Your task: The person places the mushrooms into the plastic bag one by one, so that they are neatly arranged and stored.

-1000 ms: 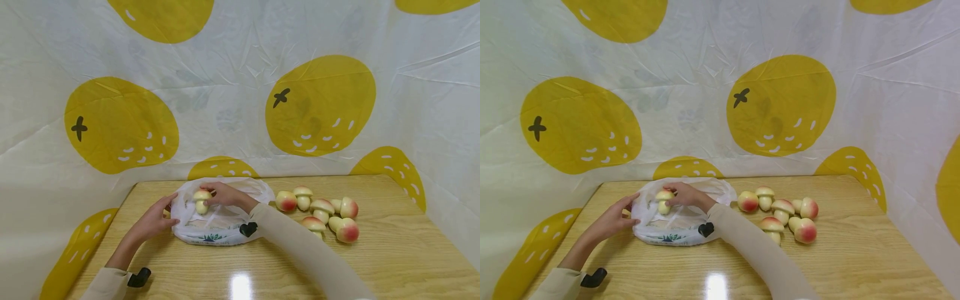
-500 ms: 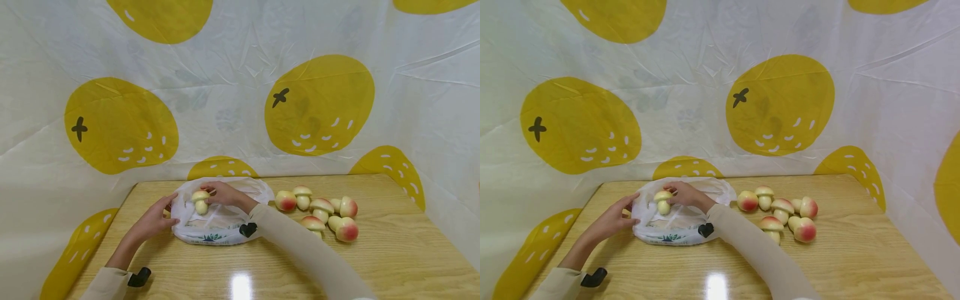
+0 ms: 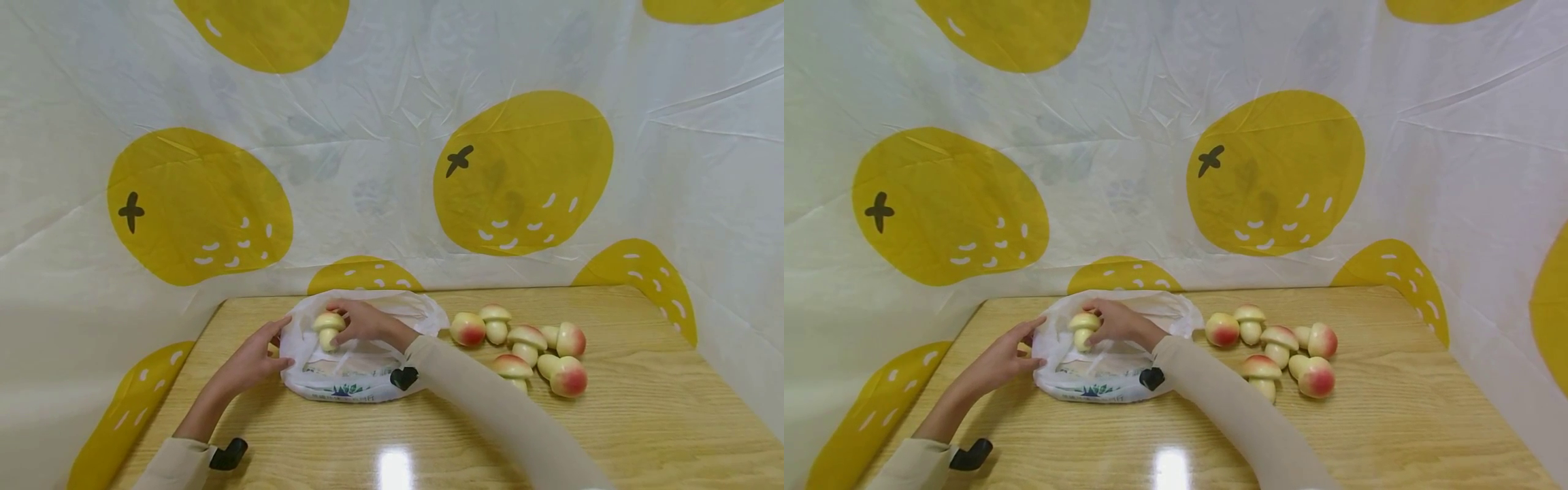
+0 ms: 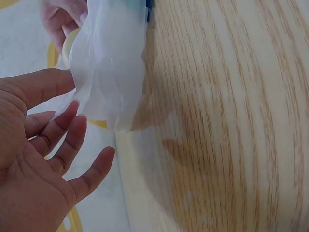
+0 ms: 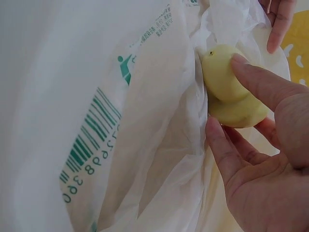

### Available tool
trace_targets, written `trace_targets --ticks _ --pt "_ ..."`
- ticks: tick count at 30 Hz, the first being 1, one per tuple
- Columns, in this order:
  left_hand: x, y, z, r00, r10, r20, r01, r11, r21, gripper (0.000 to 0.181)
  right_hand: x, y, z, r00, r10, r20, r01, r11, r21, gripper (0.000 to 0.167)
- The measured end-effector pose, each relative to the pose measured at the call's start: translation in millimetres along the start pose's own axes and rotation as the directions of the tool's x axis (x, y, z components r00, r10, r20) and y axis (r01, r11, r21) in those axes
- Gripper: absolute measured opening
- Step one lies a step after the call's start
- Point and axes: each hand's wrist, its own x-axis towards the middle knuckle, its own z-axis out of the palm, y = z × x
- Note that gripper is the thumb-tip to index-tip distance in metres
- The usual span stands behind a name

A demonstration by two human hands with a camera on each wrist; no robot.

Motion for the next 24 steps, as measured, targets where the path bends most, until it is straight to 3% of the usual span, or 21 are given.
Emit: trace_targets --ticks 9,13,17,24 --pt "0.7 -1.5 0.5 1.0 0.009 -0.001 -0.009 1.0 0.007 0.082 -1.0 1 0 0.999 -0.013 -0.029 0.011 0.997 -0.073 0.074" --pt "0.2 1.2 0.1 1.0 0.005 0.003 -0.005 1.0 0.009 0.082 -10.7 1 -7 1.0 -0.006 -0.002 0.006 0.999 -0.051 0.078" --pt "-0.7 3.2 -0.5 1.0 0.007 0.003 -0.007 1.0 0.019 0.079 -23.2 -2 -18 0.999 0.012 0.032 -0.009 0.995 -0.096 0.079" --pt "-0.9 0.6 -1.0 1.0 0.003 0.003 -0.003 0.999 0.04 0.076 -47.1 -7 -39 0.995 -0.014 0.1 0.024 0.995 -0.095 0.074"
